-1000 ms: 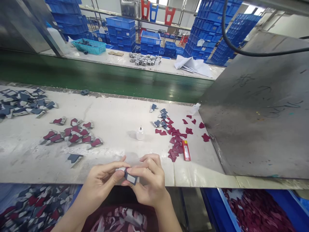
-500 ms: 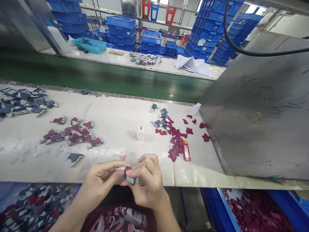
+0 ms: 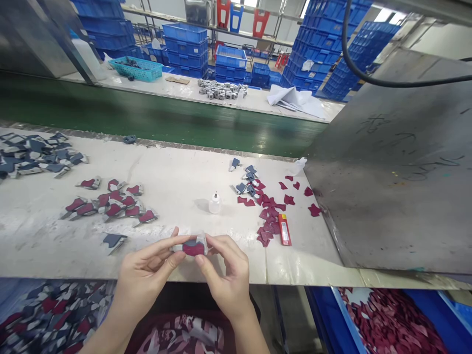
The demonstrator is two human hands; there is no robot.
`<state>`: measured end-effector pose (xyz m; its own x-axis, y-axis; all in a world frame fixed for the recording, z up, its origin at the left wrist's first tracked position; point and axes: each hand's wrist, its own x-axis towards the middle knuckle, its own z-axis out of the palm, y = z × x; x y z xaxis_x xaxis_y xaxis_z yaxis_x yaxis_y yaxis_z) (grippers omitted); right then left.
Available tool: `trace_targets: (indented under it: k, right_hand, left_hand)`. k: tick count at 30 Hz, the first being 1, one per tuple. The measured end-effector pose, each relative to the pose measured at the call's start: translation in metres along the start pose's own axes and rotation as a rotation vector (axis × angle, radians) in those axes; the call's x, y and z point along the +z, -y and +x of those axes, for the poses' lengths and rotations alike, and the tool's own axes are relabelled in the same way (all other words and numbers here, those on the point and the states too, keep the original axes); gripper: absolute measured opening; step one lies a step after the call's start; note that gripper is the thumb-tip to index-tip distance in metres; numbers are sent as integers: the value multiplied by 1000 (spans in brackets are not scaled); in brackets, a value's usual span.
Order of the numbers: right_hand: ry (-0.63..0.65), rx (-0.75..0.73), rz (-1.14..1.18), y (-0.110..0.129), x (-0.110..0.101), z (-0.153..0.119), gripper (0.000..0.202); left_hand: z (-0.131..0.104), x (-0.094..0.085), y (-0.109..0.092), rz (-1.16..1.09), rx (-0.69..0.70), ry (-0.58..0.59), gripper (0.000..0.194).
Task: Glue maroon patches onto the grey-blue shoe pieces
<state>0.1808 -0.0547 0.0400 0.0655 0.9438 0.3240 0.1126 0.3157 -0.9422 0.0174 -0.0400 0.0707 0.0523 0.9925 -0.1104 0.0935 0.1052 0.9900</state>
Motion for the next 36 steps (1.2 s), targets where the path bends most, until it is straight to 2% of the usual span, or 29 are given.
trace_targets:
  k: [4, 10, 14, 20, 25, 31, 36]
  right_hand:
    - [-24, 28, 27, 1, 4, -1, 34]
    - [-41, 96, 71, 1, 4, 1, 25]
    - [-46, 108, 65, 0, 5, 2, 18]
    - [-76, 61, -85, 4, 9, 3, 29]
    - [-132, 0, -178, 12, 14, 3, 37]
    - [-177, -14, -193, 15, 18, 4, 34]
    - [-187, -56, -236, 17, 18, 4, 32]
  left_hand:
    - [-1, 3, 1, -76, -44, -37, 29]
    - [0, 7, -3, -200, -139, -26, 31]
    - [1, 10, -5, -276, -190, -88, 30]
    - [11, 10, 9, -428, -259, -10, 33]
    - [12, 13, 12, -632, -399, 25, 37]
    - [12, 16, 9, -852, -535, 96, 29]
    - [11, 17, 12, -937, -568, 170, 20]
